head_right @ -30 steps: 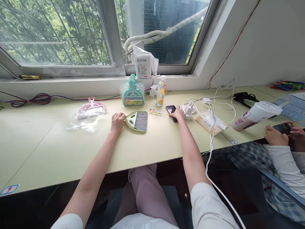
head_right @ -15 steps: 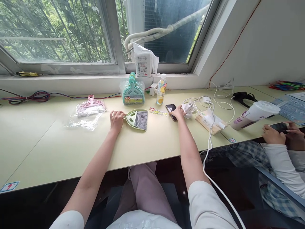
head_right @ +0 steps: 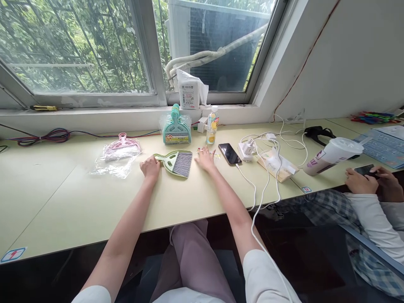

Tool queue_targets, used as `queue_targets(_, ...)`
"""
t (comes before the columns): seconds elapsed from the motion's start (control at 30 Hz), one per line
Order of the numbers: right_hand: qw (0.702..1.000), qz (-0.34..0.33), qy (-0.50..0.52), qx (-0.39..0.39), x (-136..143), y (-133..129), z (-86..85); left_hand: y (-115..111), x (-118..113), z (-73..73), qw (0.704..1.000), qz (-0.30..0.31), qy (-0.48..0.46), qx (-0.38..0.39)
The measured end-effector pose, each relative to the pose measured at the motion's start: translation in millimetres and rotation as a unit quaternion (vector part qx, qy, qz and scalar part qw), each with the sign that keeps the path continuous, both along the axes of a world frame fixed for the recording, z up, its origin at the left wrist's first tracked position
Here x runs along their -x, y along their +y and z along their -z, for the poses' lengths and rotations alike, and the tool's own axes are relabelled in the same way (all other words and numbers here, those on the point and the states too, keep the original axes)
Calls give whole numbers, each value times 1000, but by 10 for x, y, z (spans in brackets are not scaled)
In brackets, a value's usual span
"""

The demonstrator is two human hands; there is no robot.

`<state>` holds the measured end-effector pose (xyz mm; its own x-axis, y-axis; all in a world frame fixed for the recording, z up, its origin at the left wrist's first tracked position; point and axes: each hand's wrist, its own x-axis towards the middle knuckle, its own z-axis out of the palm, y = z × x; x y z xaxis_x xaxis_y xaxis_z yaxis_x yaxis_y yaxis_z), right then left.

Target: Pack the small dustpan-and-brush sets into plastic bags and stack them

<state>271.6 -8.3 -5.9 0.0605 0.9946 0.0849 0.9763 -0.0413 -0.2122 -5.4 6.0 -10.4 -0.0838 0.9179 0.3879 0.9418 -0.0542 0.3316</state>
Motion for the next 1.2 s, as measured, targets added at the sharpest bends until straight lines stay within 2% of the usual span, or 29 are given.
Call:
queue_targets(0.07,999,12,45,26,287,5,86,30,14,11,998,0,-67,2)
queue_targets(0.13,997,42,63,1,505,-18,145,62,14,7,990,12,-143,7)
queue_targets(0.2,995,66,62,-37,655,-59,171,97,7,2,969,32,-242,33)
queue_targets(0.3,993,66,48,-90,774,-129,168,148,0,23,897,60,-428,90)
queue_targets(0.37,992,51,47,-106,799,-163,157,167,-5,53,845,91,-518,94)
queue_targets(0.5,991,35,70,-105,743,-186,150,147,-45,78,778,160,-603,71)
queue_targets(0.6,989,71,79,-107,619,-178,153,130,-64,61,744,169,-644,58)
queue_targets(0.73,984,117,100,-88,388,-155,142,162,12,47,728,125,-671,66)
queue_targets(0.9,981,99,158,-59,113,-104,118,173,101,37,724,165,-660,115)
queue_targets(1.0,976,96,191,-45,-1,-80,119,143,61,20,704,148,-682,132)
queue_targets(1.1,972,132,183,-64,-71,-91,120,125,7,11,692,113,-698,145)
queue_targets(1.2,966,173,158,-105,-109,-135,102,142,9,13,693,107,-703,121)
